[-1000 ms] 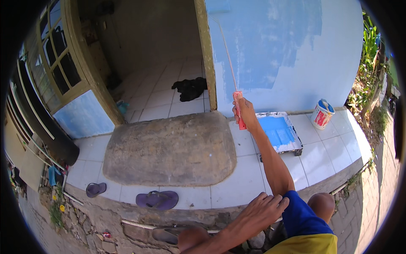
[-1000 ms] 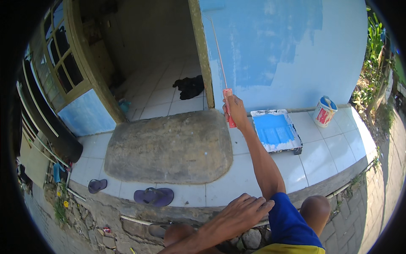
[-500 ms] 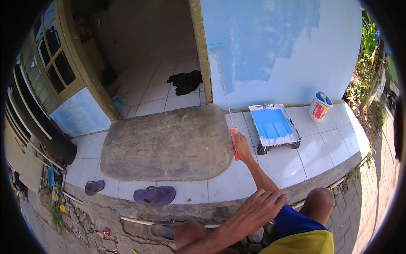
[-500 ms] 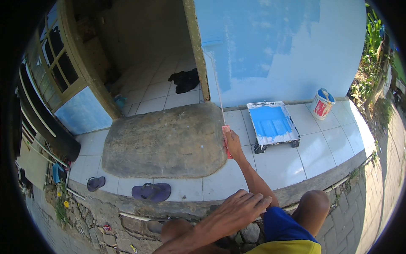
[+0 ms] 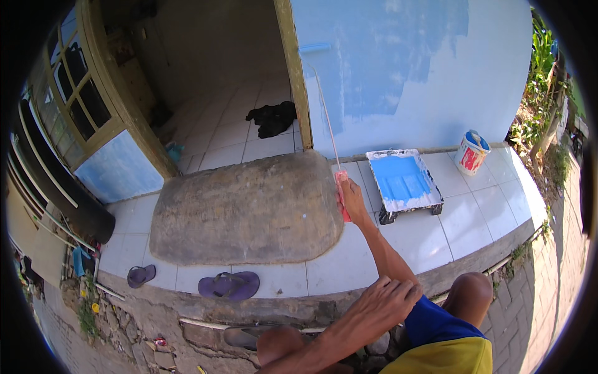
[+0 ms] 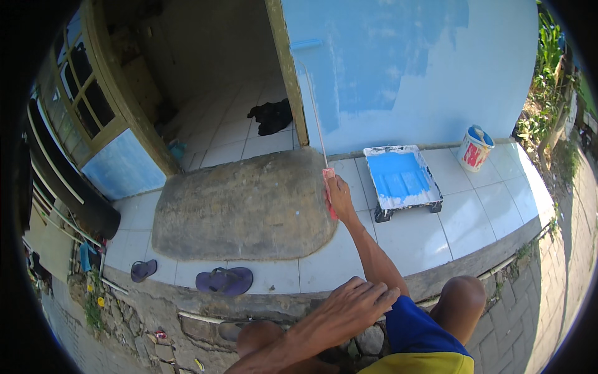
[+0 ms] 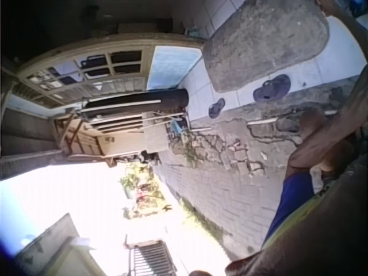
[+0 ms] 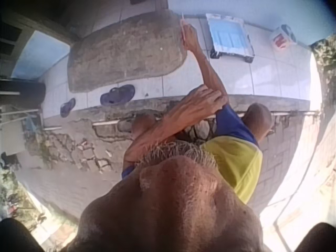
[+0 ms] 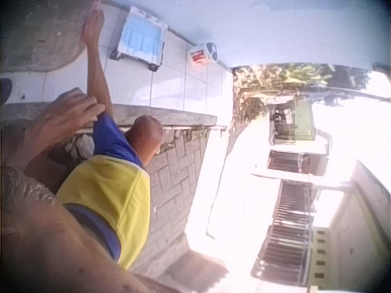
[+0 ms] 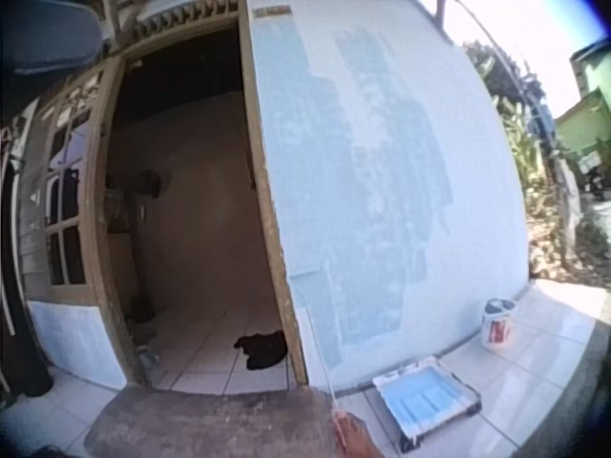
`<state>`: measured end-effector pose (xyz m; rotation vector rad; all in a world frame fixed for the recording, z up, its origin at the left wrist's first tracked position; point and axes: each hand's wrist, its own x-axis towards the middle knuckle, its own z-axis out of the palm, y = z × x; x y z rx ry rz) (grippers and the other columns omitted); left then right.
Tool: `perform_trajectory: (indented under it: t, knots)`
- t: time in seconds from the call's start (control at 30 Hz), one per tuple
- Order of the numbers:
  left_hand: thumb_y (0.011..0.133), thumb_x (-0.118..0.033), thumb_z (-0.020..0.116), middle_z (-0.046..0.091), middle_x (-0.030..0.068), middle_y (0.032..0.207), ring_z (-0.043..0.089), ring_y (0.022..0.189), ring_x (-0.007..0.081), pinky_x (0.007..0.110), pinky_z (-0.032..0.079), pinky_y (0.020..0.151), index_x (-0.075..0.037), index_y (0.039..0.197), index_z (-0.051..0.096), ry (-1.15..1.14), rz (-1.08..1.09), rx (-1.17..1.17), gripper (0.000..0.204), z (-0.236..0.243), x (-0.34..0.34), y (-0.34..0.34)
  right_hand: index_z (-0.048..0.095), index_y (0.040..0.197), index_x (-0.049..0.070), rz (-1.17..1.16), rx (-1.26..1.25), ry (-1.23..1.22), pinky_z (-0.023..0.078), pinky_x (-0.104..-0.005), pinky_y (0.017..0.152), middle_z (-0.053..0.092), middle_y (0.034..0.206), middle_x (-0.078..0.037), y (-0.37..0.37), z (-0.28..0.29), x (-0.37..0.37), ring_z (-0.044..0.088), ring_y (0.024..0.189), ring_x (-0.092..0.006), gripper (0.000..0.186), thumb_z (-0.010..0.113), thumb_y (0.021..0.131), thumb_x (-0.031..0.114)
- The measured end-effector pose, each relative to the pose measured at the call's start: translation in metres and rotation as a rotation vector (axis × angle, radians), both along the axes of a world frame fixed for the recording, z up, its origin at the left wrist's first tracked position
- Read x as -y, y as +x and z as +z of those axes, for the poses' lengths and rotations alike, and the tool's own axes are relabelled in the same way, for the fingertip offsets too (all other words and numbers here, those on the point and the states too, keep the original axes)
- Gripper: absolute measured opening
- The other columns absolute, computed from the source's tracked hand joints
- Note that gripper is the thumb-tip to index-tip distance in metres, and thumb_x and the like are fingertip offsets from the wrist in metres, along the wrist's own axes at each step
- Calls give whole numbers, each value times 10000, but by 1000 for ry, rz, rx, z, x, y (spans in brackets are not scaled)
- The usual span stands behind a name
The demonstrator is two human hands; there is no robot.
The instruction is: The person is painting a wall using a roller, dipping it into a tray of blue paint and applying it to the surface.
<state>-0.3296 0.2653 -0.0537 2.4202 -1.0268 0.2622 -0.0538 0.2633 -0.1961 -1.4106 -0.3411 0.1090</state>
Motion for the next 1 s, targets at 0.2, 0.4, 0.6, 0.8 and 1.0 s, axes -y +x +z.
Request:
perform_trajectory:
  t: [0.2,0.4,0.6,0.8,1.0]
  knots:
    - [880,-49,615,593,129,1069,614,982,246,353,457,864,45,1281,518,-6,-10,-16,423,8,0,-2,519,888,60,-13,-87,-62,372,-267,352,509,615,-35,-18,-56,23,451,396,-113,507,403,1025,534]
    - [845,-24,615,578,118,1053,605,983,253,358,457,867,36,1265,520,-9,-3,-52,436,10,-2,-5,516,859,66,-20,-205,-62,368,-276,354,501,592,-27,-51,-86,23,448,394,-111,519,428,1011,554]
    - [870,-49,614,590,114,1025,616,929,245,358,467,832,32,1263,527,4,-3,-21,410,6,1,-3,532,907,66,-13,-116,-53,372,-262,360,506,607,-28,-26,-81,18,449,397,-109,543,410,1006,586]
    - [885,-70,618,596,106,1005,623,900,230,342,467,810,30,1252,536,-28,25,27,389,-2,0,-2,512,861,67,-29,-78,-27,368,-273,374,494,589,-25,-16,-52,6,447,399,-113,526,421,1010,564]
    - [858,-57,620,604,103,1038,630,937,235,342,473,834,24,1245,542,31,9,29,402,8,-2,-2,504,847,60,-21,-158,-59,371,-277,364,487,582,-27,-39,-77,20,445,396,-111,547,441,997,581]
